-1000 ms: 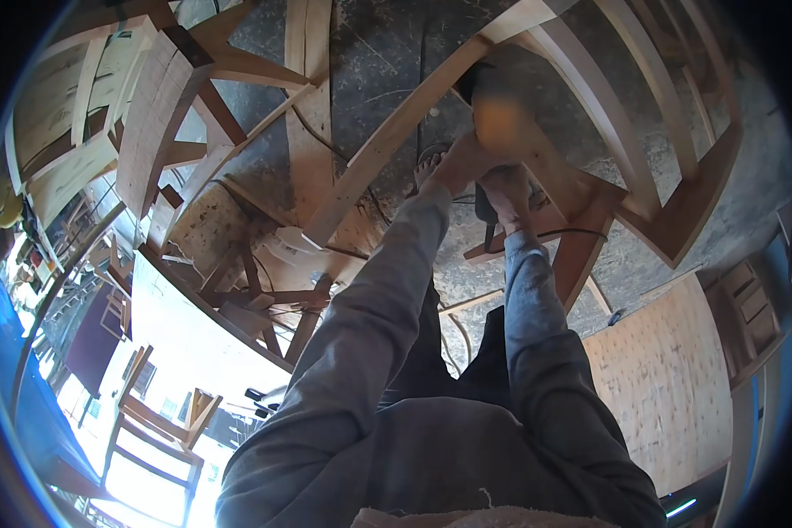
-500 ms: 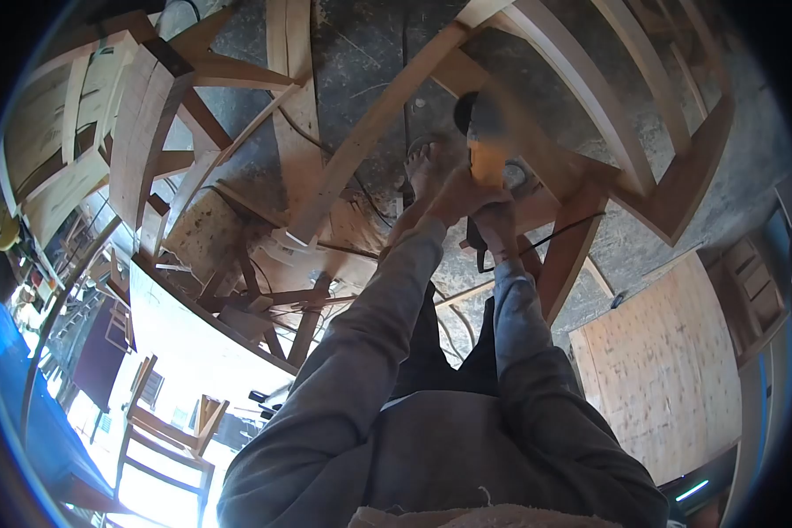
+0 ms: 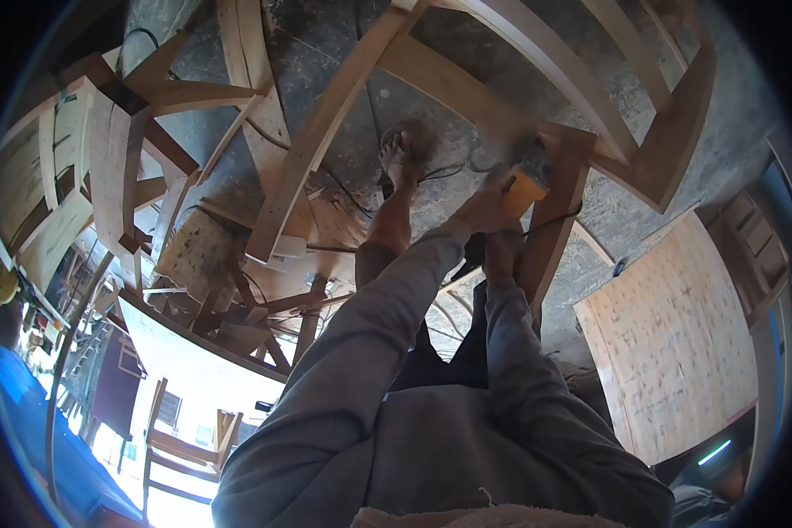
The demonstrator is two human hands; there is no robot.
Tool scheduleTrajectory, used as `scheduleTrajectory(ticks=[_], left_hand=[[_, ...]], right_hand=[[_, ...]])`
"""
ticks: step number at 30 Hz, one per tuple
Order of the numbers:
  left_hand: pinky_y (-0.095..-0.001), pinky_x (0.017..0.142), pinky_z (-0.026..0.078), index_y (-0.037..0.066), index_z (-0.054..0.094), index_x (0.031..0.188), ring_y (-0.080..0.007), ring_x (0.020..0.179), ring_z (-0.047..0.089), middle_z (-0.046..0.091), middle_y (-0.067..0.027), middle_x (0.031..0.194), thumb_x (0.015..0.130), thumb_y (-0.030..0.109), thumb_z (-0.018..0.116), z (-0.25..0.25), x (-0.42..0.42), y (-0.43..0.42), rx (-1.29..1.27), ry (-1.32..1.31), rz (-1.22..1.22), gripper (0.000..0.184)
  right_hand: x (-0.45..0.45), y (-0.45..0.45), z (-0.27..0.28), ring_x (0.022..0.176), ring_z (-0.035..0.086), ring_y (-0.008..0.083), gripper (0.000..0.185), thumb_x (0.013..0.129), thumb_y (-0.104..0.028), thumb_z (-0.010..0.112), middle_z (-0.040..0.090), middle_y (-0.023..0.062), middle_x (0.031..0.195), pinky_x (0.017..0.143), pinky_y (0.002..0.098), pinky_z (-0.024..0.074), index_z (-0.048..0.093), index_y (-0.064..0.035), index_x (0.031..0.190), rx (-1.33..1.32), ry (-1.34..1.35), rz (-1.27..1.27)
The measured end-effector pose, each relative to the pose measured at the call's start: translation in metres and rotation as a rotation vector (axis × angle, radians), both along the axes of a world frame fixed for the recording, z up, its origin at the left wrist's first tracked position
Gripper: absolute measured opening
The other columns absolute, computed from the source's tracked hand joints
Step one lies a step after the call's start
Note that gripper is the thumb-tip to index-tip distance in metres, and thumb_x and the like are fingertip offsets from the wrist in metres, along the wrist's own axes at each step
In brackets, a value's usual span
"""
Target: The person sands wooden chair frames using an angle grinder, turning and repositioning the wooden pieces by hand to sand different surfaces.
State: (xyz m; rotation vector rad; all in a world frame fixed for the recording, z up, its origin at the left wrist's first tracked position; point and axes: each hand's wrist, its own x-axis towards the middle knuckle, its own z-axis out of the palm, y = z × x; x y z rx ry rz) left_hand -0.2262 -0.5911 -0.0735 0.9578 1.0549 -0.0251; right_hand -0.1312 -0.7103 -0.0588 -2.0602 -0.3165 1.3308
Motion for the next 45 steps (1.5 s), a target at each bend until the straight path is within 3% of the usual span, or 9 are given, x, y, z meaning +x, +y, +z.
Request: scheduleTrajectory(ticks=[7,13,20,25,32,38,41,43,45], left_hand=[[-0.0422,0.105,0.051,0.004,0.036,0.158,-0.0377,0.124,0.065,0.067,-0.0243,0.133,0.062,0.035,0.094,-0.005,0.02,0.0,-0.052,-0.066,-0.029,0.117],[-0.0425,0.105,0.051,0.005,0.035,0.158,-0.037,0.123,0.065,0.068,-0.0235,0.131,0.062,0.04,0.093,-0.013,0.03,0.001,0.002,-0.048,-0.029,0.117],[-0.0427,0.1,0.054,0.005,0.037,0.156,-0.0383,0.118,0.068,0.071,-0.0241,0.123,0.062,0.05,0.092,0.02,0.0,-0.008,-0.059,-0.021,-0.002,0.117],[-0.0423,0.101,0.053,0.004,0.036,0.156,-0.0378,0.117,0.068,0.07,-0.0256,0.123,0.061,0.045,0.093,0.008,0.009,0.007,-0.023,-0.04,-0.057,0.119],[-0.0412,0.102,0.052,0.0,0.038,0.155,-0.0375,0.119,0.067,0.07,-0.0268,0.124,0.059,0.034,0.095,-0.024,0.04,0.02,0.098,-0.092,0.064,0.117],[-0.0411,0.09,0.056,-0.003,0.062,0.131,-0.0338,0.105,0.073,0.074,-0.0225,0.11,0.062,0.039,0.093,-0.012,-0.015,0.032,0.047,0.013,0.124,0.087],[-0.0442,0.085,0.057,-0.008,0.068,0.115,-0.0391,0.1,0.073,0.075,-0.0258,0.104,0.061,0.047,0.091,-0.029,-0.039,0.051,0.148,-0.001,0.301,0.081],[-0.0442,0.082,0.057,-0.005,0.07,0.112,-0.0396,0.096,0.074,0.075,-0.024,0.102,0.066,0.046,0.089,-0.017,-0.063,0.073,0.115,-0.006,0.306,0.072],[-0.0442,0.079,0.057,-0.001,0.072,0.11,-0.0396,0.093,0.074,0.076,-0.0216,0.101,0.071,0.046,0.087,-0.012,-0.085,0.09,0.161,0.025,0.3,0.063]], right_hand=[[-0.001,0.007,0.004,0.085,0.066,0.0121,0.032,0.09,-0.011,0.075,0.066,0.0047,0.103,0.07,0.0287,0.0549,0.062,-0.0029,0.118,0.067,-0.019,-0.168],[0.021,0.008,-0.002,0.088,0.066,0.0114,0.032,0.088,-0.006,0.075,0.066,0.0051,0.106,0.072,0.0282,0.0551,0.062,-0.0024,0.118,-0.024,0.192,-0.169],[-0.021,0.004,0.032,0.089,0.067,0.0116,0.036,0.088,-0.006,0.078,0.067,0.0065,0.107,0.073,0.0273,0.0551,0.062,-0.0015,0.12,0.063,0.041,-0.201],[0.003,-0.009,-0.001,0.094,0.067,0.0125,0.035,0.091,-0.007,0.076,0.066,0.0063,0.112,0.077,0.0281,0.0556,0.061,-0.0012,0.122,0.038,0.134,-0.176],[0.025,0.043,0.001,0.086,0.066,0.01,0.025,0.088,-0.008,0.079,0.069,0.0024,0.099,0.07,0.0264,0.0537,0.068,-0.0019,0.11,0.031,0.199,-0.194],[-0.006,0.052,0.006,0.088,0.066,0.0112,0.029,0.089,-0.012,0.08,0.068,0.0024,0.104,0.073,0.0282,0.0543,0.068,-0.0035,0.114,-0.108,0.094,0.062],[-0.029,0.101,0.0,0.086,0.065,0.0094,0.032,0.084,-0.013,0.083,0.07,0.0021,0.101,0.072,0.0278,0.0534,0.069,-0.0027,0.111,0.051,0.258,0.134],[-0.049,0.123,-0.013,0.084,0.064,0.0075,0.03,0.079,-0.011,0.085,0.071,0.0019,0.093,0.07,0.0268,0.0524,0.07,-0.0015,0.103,0.265,0.284,0.156],[-0.064,0.138,-0.019,0.084,0.064,0.0075,0.028,0.079,-0.009,0.083,0.07,0.0014,0.092,0.07,0.0268,0.0521,0.07,-0.0025,0.102,0.25,0.265,0.246]])
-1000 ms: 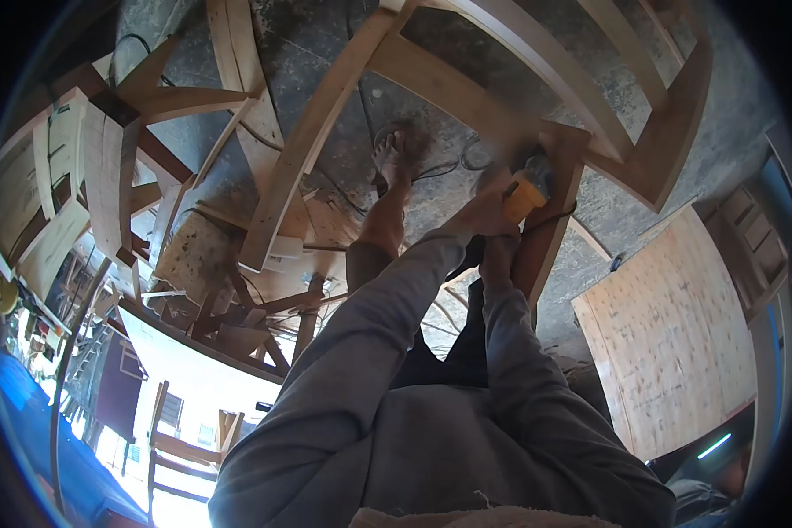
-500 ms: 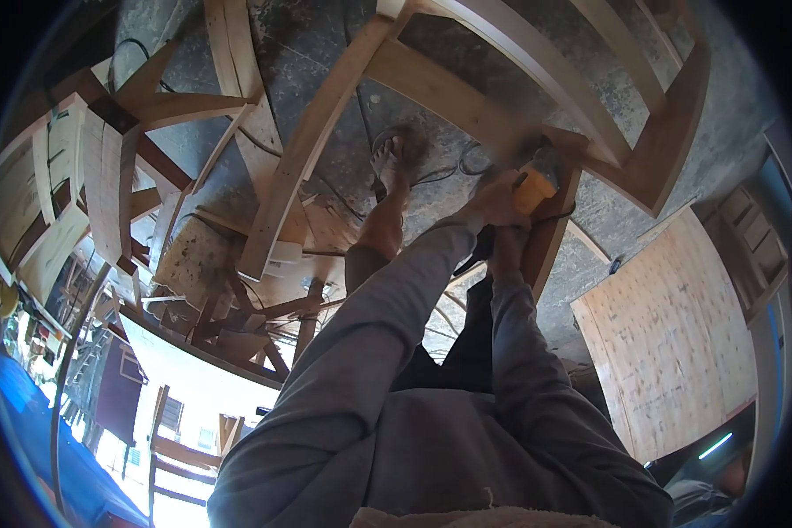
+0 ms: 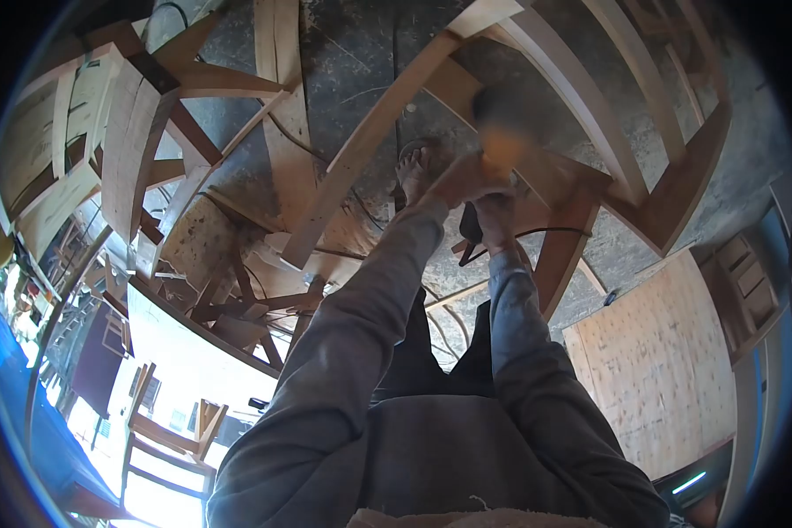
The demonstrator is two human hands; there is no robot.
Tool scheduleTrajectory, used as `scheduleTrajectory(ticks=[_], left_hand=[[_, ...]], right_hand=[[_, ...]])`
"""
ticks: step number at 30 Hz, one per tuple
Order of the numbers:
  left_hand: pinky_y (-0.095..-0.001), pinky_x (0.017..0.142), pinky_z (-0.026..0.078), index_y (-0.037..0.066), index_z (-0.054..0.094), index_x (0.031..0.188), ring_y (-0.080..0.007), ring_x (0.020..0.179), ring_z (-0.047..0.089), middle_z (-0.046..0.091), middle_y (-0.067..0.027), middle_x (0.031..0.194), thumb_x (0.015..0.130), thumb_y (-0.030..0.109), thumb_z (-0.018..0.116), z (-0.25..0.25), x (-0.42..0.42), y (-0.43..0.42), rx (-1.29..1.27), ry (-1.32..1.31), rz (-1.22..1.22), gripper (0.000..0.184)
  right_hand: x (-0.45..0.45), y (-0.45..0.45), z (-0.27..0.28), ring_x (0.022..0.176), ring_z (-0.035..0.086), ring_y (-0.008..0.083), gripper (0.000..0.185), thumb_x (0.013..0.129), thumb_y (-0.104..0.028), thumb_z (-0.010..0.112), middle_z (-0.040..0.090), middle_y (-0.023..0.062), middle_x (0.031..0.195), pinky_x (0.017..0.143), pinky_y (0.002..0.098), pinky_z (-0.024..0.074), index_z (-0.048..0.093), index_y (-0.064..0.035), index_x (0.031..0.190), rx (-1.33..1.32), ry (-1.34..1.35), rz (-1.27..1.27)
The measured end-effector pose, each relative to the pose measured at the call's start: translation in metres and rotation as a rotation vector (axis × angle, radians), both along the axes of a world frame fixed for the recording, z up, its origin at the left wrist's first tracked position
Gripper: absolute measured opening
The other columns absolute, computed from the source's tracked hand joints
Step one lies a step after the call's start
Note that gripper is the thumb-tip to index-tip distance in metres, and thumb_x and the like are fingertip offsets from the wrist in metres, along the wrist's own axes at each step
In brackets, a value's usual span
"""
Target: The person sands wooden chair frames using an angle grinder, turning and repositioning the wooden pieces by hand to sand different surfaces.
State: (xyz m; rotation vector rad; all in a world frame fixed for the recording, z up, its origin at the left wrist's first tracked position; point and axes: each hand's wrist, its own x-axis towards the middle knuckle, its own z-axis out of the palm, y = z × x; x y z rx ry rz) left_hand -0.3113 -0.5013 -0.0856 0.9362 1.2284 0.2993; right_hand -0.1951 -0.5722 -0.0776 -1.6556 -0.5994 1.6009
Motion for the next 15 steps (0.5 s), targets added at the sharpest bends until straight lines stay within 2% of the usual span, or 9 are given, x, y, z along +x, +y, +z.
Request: scheduleTrajectory(ticks=[2,4,6,9,11,14,15], left_hand=[[-0.0443,0.078,0.057,0.004,0.073,0.108,-0.039,0.09,0.074,0.076,-0.0186,0.1,0.075,0.046,0.086,-0.005,-0.019,0.007,0.104,0.094,-0.013,0.055],[-0.04,0.077,0.057,-0.001,0.073,0.105,-0.0274,0.088,0.075,0.077,-0.016,0.095,0.073,0.044,0.089,-0.002,-0.036,0.021,0.163,0.141,-0.064,0.058],[-0.0376,0.077,0.058,-0.003,0.073,0.104,-0.021,0.087,0.075,0.077,-0.0142,0.092,0.072,0.042,0.091,-0.001,-0.047,0.029,0.181,0.145,-0.043,0.058],[-0.0365,0.077,0.058,-0.004,0.073,0.103,-0.0194,0.087,0.074,0.077,-0.0126,0.094,0.073,0.039,0.092,0.003,-0.049,0.031,0.078,0.071,0.104,0.055],[-0.0354,0.078,0.058,-0.004,0.073,0.104,-0.0187,0.087,0.074,0.077,-0.0114,0.095,0.073,0.036,0.092,0.018,-0.054,0.029,-0.082,0.021,0.194,0.053],[-0.034,0.077,0.058,-0.004,0.073,0.104,-0.0166,0.087,0.073,0.077,-0.0107,0.096,0.073,0.034,0.092,0.026,-0.055,0.008,-0.096,-0.014,0.275,0.052],[-0.034,0.077,0.058,-0.004,0.073,0.104,-0.0168,0.087,0.073,0.077,-0.0106,0.096,0.073,0.033,0.092,0.015,-0.051,-0.003,-0.076,-0.01,0.285,0.052]], right_hand=[[-0.013,0.013,-0.002,0.085,0.064,0.0078,0.03,0.08,-0.01,0.083,0.07,0.0013,0.095,0.071,0.0268,0.0523,0.07,-0.0028,0.105,-0.021,0.029,0.072],[-0.022,0.03,-0.001,0.087,0.065,0.0083,0.035,0.082,-0.013,0.085,0.071,0.0016,0.103,0.073,0.027,0.0531,0.071,-0.0024,0.112,-0.055,0.107,0.133],[-0.034,0.044,0.002,0.087,0.065,0.0081,0.034,0.083,-0.013,0.084,0.072,0.0019,0.103,0.073,0.0266,0.0528,0.07,-0.0018,0.112,-0.025,0.158,0.097],[-0.041,0.055,0.011,0.087,0.065,0.0086,0.032,0.083,-0.012,0.084,0.072,0.0026,0.102,0.073,0.0265,0.0527,0.071,-0.0012,0.11,-0.019,0.07,0.124],[-0.045,0.051,0.013,0.089,0.065,0.0096,0.033,0.082,-0.011,0.081,0.071,0.003,0.102,0.075,0.0267,0.0529,0.069,-0.0015,0.111,-0.045,-0.005,0.189],[-0.038,0.029,0.006,0.093,0.066,0.0116,0.037,0.08,-0.008,0.077,0.069,0.0031,0.103,0.079,0.0274,0.0534,0.064,-0.0023,0.114,-0.076,-0.092,0.278],[-0.038,0.021,0.006,0.094,0.066,0.012,0.037,0.081,-0.008,0.077,0.069,0.0033,0.103,0.079,0.0277,0.0536,0.064,-0.002,0.114,-0.067,-0.111,0.284]])
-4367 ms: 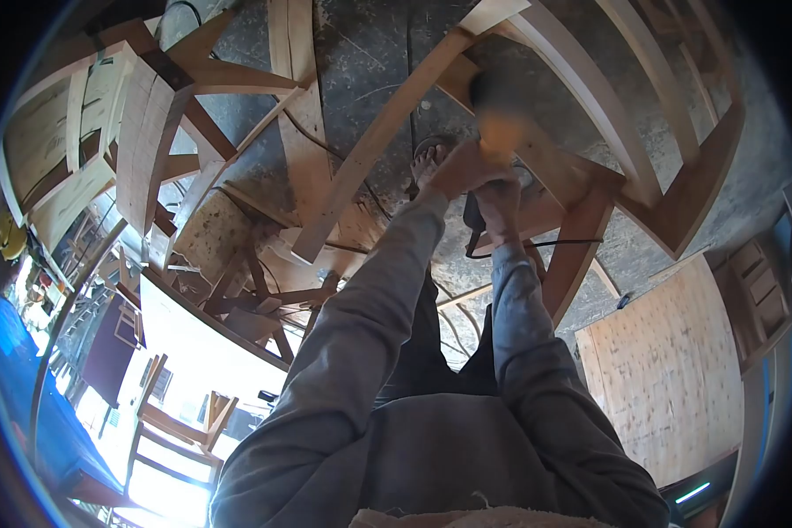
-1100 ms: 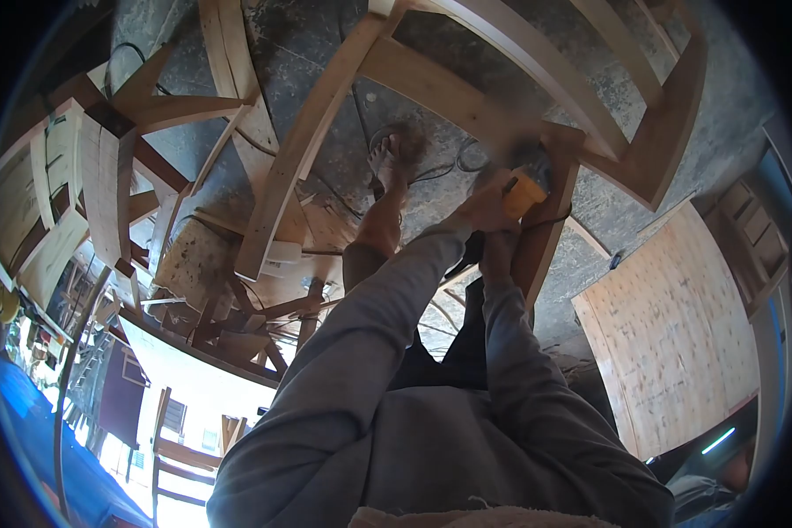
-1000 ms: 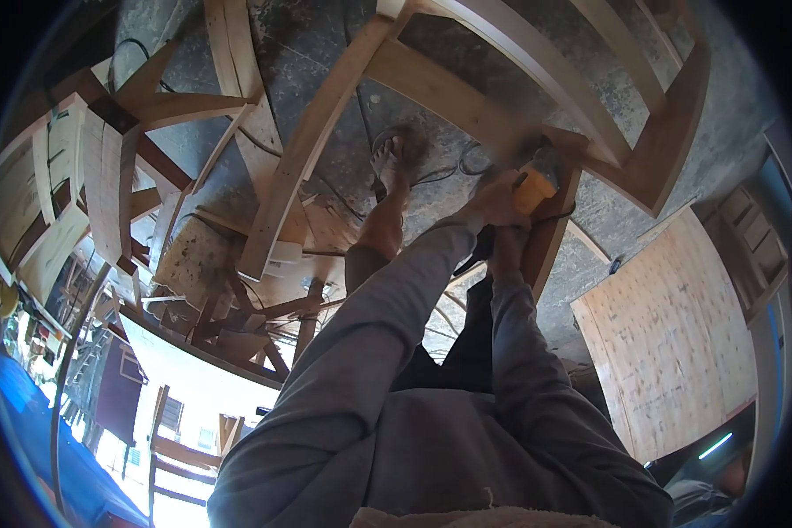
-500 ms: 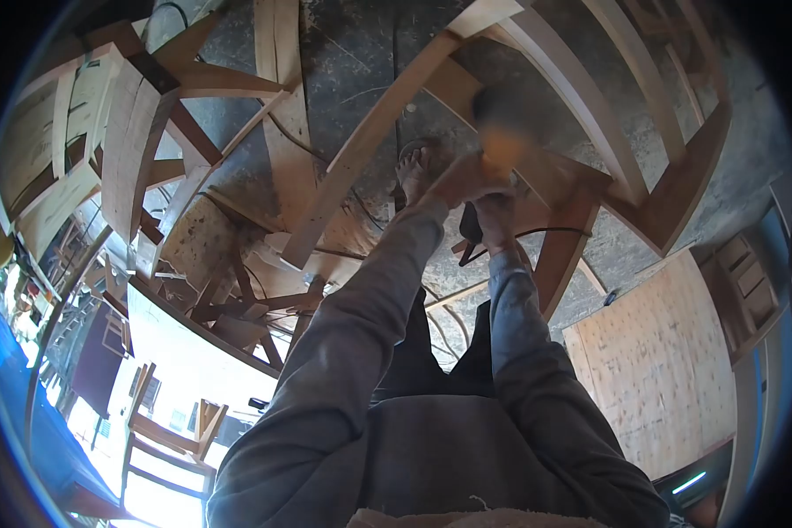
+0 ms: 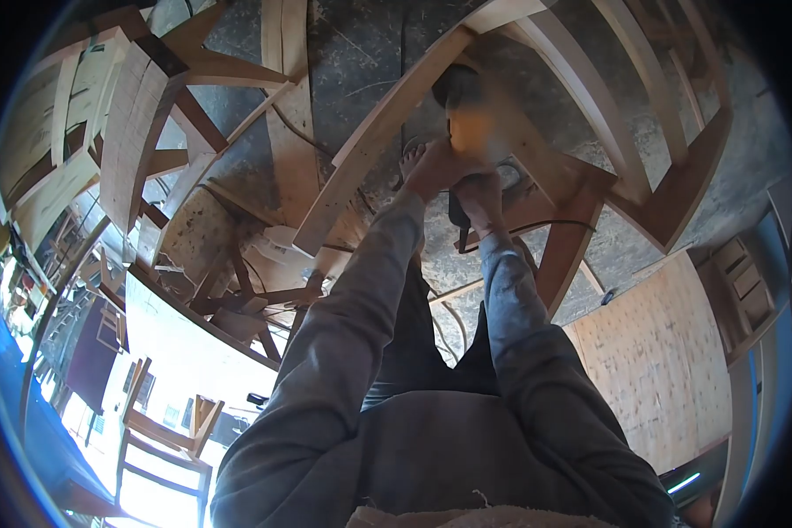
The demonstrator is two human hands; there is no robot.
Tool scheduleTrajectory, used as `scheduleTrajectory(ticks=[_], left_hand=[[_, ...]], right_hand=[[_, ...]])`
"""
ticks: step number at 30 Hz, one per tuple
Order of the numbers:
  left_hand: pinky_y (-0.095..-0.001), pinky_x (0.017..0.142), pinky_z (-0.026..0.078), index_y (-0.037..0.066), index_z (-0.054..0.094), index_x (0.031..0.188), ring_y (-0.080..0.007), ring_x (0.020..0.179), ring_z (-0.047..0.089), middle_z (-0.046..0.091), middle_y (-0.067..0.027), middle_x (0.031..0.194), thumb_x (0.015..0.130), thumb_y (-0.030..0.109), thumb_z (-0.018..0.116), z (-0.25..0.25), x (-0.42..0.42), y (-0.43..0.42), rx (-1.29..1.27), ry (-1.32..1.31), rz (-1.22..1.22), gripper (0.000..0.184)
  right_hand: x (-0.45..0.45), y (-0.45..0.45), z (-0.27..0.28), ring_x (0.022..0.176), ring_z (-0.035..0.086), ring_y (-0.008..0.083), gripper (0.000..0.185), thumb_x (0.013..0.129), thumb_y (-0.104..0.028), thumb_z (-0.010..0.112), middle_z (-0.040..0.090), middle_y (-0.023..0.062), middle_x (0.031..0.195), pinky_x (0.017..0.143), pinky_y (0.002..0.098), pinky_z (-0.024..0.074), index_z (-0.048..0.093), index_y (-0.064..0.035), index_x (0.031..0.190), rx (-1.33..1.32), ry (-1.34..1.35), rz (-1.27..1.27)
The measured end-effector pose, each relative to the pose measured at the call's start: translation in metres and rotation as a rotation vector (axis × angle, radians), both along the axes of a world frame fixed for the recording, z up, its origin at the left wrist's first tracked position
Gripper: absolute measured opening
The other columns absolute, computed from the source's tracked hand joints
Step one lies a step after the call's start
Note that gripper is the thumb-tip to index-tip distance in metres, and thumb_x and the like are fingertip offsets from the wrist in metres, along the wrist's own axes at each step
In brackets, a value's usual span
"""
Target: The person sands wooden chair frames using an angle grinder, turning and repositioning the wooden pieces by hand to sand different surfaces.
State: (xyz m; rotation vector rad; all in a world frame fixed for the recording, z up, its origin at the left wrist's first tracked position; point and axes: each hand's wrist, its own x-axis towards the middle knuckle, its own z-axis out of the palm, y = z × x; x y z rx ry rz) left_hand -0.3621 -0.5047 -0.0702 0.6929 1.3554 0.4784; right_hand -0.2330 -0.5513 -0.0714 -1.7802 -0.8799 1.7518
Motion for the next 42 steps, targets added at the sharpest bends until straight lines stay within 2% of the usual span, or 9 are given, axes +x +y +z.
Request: scheduleTrajectory(ticks=[2,5,10,14,19,26,32,36,42], left_hand=[[-0.034,0.077,0.058,-0.004,0.073,0.106,-0.0171,0.088,0.073,0.076,-0.0103,0.097,0.073,0.033,0.092,-0.029,0.008,-0.025,0.042,0.021,0.017,0.053],[-0.0341,0.079,0.057,-0.005,0.072,0.106,-0.0192,0.089,0.073,0.076,-0.0122,0.098,0.073,0.033,0.092,-0.001,0.023,-0.021,-0.013,0.126,-0.195,0.054],[-0.0432,0.091,0.056,-0.005,0.062,0.127,-0.0354,0.104,0.072,0.074,-0.0236,0.107,0.064,0.04,0.094,-0.014,0.081,-0.065,0.067,-0.025,-0.302,0.084],[-0.0458,0.096,0.054,-0.006,0.05,0.142,-0.0404,0.111,0.07,0.073,-0.0267,0.112,0.059,0.04,0.095,-0.008,0.121,-0.099,0.007,-0.048,-0.376,0.105],[-0.0434,0.094,0.055,-0.008,0.061,0.13,-0.039,0.107,0.072,0.073,-0.0274,0.11,0.058,0.041,0.093,-0.006,0.127,-0.076,-0.016,-0.033,-0.515,0.093],[-0.0431,0.083,0.058,-0.004,0.072,0.11,-0.0379,0.093,0.074,0.076,-0.0227,0.099,0.062,0.045,0.091,-0.039,0.082,-0.045,0.028,0.036,-0.314,0.072],[-0.0357,0.077,0.058,-0.006,0.071,0.106,-0.0204,0.085,0.074,0.076,-0.0157,0.094,0.071,0.043,0.091,0.015,0.024,0.024,0.059,0.138,-0.258,0.063],[-0.0353,0.079,0.057,-0.004,0.071,0.108,-0.0179,0.087,0.073,0.076,-0.0134,0.097,0.075,0.04,0.09,-0.008,0.014,0.032,0.164,0.133,-0.227,0.058],[-0.0343,0.082,0.056,-0.002,0.071,0.11,-0.0169,0.092,0.072,0.075,-0.009,0.101,0.078,0.034,0.089,0.001,0.012,0.042,-0.024,-0.023,-0.038,0.051]], right_hand=[[-0.002,-0.014,-0.002,0.096,0.065,0.0119,0.036,0.081,-0.009,0.077,0.069,0.0034,0.103,0.08,0.0277,0.0536,0.064,-0.0016,0.114,0.028,0.065,-0.074],[0.014,-0.036,-0.003,0.097,0.065,0.0106,0.036,0.083,-0.01,0.079,0.069,0.0029,0.104,0.078,0.0269,0.0532,0.064,-0.0015,0.114,0.036,0.22,-0.255],[0.074,-0.104,0.01,0.092,0.064,0.0088,0.037,0.086,-0.008,0.079,0.067,0.0019,0.106,0.073,0.0246,0.0529,0.063,-0.0024,0.118,-0.264,0.003,-0.265],[0.087,-0.147,0.023,0.08,0.062,0.0085,0.035,0.09,-0.015,0.08,0.066,0.0014,0.1,0.064,0.0268,0.0512,0.062,-0.0056,0.118,-0.097,-0.027,-0.508],[0.105,-0.161,-0.003,0.082,0.061,0.0088,0.032,0.091,-0.014,0.078,0.064,0.0001,0.098,0.067,0.0278,0.0516,0.062,-0.006,0.118,-0.269,-0.145,-0.55],[0.055,-0.071,0.003,0.084,0.065,0.0107,0.025,0.087,-0.015,0.078,0.071,0.0025,0.096,0.071,0.0281,0.0521,0.071,-0.003,0.107,-0.006,0.074,-0.408],[0.021,-0.005,-0.01,0.085,0.066,0.0109,0.032,0.08,-0.018,0.079,0.073,0.0054,0.093,0.073,0.0303,0.0528,0.071,-0.0013,0.106,0.04,-0.01,-0.14],[0.006,0.027,-0.004,0.085,0.067,0.012,0.034,0.077,-0.016,0.078,0.073,0.0057,0.093,0.074,0.0304,0.0534,0.07,-0.0013,0.106,0.034,0.046,-0.139],[0.005,0.045,0.011,0.083,0.067,0.0113,0.031,0.073,-0.012,0.078,0.073,0.004,0.092,0.075,0.0289,0.0531,0.071,-0.0006,0.102,0.016,0.005,-0.082]])
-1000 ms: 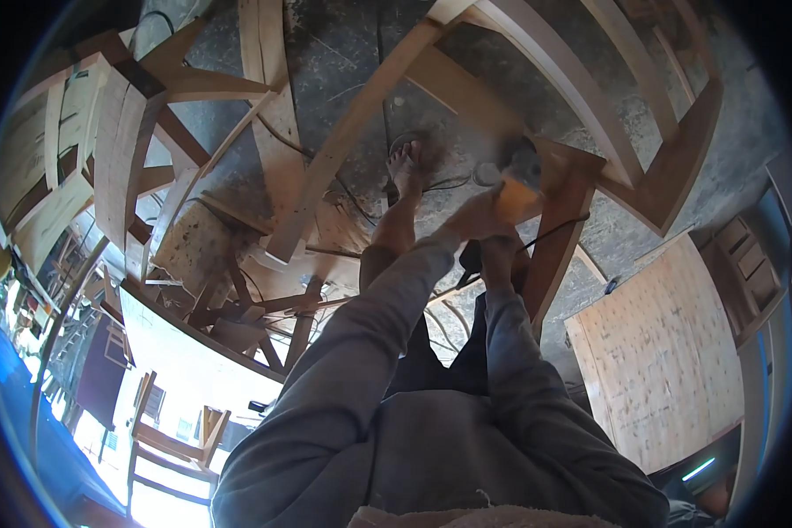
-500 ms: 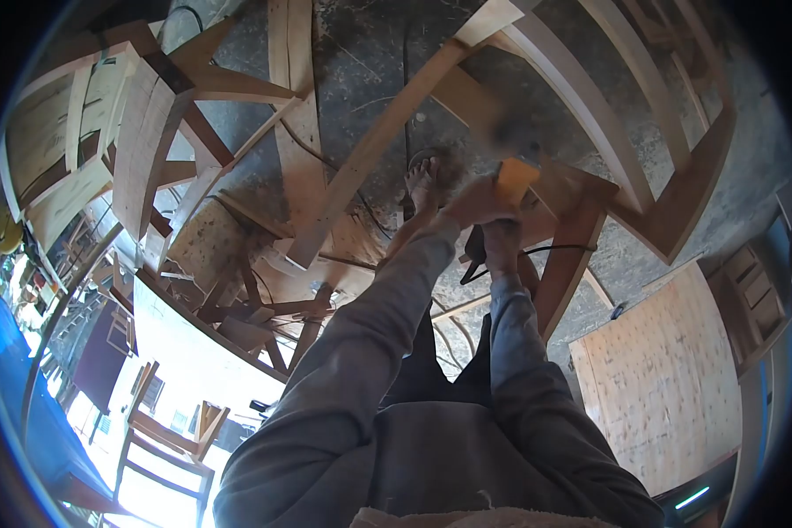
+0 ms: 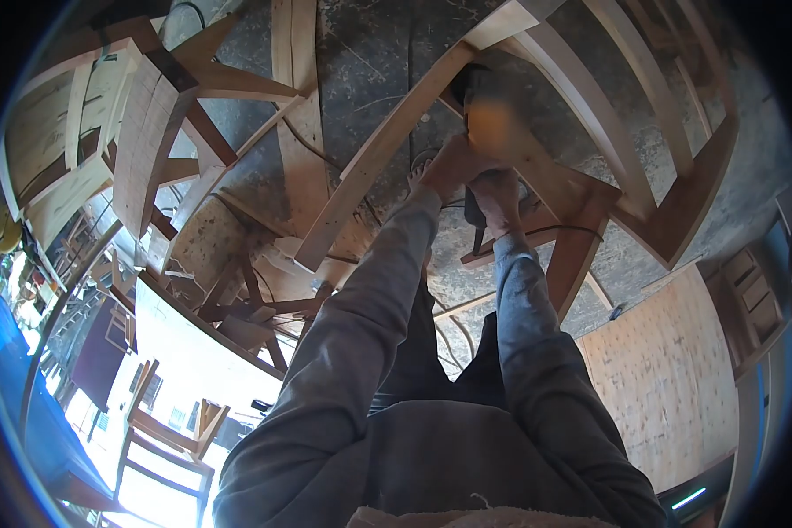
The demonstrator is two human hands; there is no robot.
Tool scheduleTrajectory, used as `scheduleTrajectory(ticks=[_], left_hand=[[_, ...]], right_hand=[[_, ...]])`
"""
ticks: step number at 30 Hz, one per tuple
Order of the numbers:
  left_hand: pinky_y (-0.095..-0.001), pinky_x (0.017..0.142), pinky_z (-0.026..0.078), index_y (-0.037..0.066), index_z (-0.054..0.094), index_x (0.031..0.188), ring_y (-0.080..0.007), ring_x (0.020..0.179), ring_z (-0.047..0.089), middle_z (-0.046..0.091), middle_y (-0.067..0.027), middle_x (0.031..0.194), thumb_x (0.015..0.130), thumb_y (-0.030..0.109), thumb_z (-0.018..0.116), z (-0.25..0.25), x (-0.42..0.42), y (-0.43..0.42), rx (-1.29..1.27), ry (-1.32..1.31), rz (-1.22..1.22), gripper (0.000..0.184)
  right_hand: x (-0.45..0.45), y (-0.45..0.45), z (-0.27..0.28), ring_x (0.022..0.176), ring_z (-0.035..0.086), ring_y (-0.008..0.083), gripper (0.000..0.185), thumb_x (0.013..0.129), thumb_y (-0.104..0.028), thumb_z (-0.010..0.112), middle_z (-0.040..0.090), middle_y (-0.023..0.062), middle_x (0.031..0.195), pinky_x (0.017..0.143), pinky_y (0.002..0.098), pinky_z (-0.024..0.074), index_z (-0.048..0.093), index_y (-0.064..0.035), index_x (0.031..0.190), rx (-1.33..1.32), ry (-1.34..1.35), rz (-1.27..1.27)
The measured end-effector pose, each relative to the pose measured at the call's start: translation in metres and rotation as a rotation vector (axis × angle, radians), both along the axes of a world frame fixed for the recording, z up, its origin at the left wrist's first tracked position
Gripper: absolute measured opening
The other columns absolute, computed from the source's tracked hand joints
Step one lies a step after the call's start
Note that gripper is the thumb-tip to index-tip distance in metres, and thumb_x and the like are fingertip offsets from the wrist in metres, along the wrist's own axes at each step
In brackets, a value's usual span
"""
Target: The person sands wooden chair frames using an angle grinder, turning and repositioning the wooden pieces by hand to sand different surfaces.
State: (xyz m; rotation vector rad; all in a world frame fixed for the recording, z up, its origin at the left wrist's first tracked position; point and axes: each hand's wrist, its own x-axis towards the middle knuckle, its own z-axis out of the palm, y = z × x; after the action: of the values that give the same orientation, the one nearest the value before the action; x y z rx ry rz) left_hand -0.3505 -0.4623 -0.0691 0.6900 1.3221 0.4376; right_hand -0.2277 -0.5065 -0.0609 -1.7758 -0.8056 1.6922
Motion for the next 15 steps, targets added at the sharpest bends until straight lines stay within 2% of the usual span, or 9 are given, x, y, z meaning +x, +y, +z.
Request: scheduleTrajectory(ticks=[2,4,7,10,13,15], left_hand=[[-0.0337,0.081,0.056,-0.002,0.071,0.111,-0.0148,0.091,0.07,0.075,-0.008,0.101,0.079,0.033,0.088,0.01,0.001,0.006,0.032,0.043,-0.05,0.05],[-0.033,0.081,0.056,-0.002,0.071,0.111,-0.0144,0.092,0.07,0.075,-0.0078,0.103,0.079,0.032,0.088,0.003,0.005,0.01,0.022,-0.02,0.012,0.049],[-0.032,0.081,0.056,-0.002,0.071,0.111,-0.0141,0.094,0.07,0.074,-0.0074,0.105,0.08,0.029,0.088,-0.001,0.007,0.015,-0.013,-0.125,0.084,0.047],[-0.0315,0.08,0.057,-0.002,0.071,0.111,-0.0142,0.092,0.07,0.074,-0.007,0.104,0.081,0.026,0.087,-0.007,0.004,0.007,-0.021,-0.127,0.107,0.044],[-0.0319,0.078,0.057,-0.002,0.071,0.11,-0.0144,0.089,0.07,0.074,-0.0071,0.101,0.081,0.023,0.086,0.0,-0.002,-0.011,0.045,-0.065,0.112,0.041],[-0.0324,0.076,0.057,-0.002,0.071,0.109,-0.0149,0.087,0.071,0.074,-0.0073,0.1,0.081,0.023,0.087,-0.006,-0.004,-0.028,0.067,-0.054,0.137,0.041]], right_hand=[[0.001,0.002,-0.002,0.083,0.067,0.0112,0.03,0.073,-0.01,0.077,0.074,0.0039,0.091,0.074,0.0287,0.053,0.072,0.0001,0.1,0.006,0.014,-0.017],[0.003,0.009,0.007,0.082,0.067,0.0112,0.027,0.073,-0.01,0.077,0.074,0.0041,0.089,0.074,0.0287,0.053,0.073,0.0009,0.098,-0.001,0.052,-0.047],[0.008,0.021,-0.007,0.083,0.068,0.0112,0.022,0.075,-0.009,0.075,0.074,0.006,0.087,0.074,0.0289,0.053,0.075,0.0015,0.094,0.009,-0.036,0.073],[0.007,0.015,-0.007,0.086,0.069,0.0126,0.025,0.077,-0.009,0.074,0.075,0.0085,0.09,0.076,0.0298,0.0535,0.073,0.0028,0.099,0.049,-0.071,0.135],[-0.002,0.003,0.006,0.09,0.07,0.0153,0.033,0.077,-0.011,0.075,0.075,0.0101,0.096,0.078,0.0312,0.0544,0.069,0.0033,0.106,0.083,-0.064,0.093],[-0.001,-0.022,-0.013,0.094,0.07,0.0171,0.038,0.077,-0.013,0.076,0.074,0.0109,0.101,0.08,0.0324,0.0548,0.066,0.0027,0.111,0.073,-0.067,0.125]])
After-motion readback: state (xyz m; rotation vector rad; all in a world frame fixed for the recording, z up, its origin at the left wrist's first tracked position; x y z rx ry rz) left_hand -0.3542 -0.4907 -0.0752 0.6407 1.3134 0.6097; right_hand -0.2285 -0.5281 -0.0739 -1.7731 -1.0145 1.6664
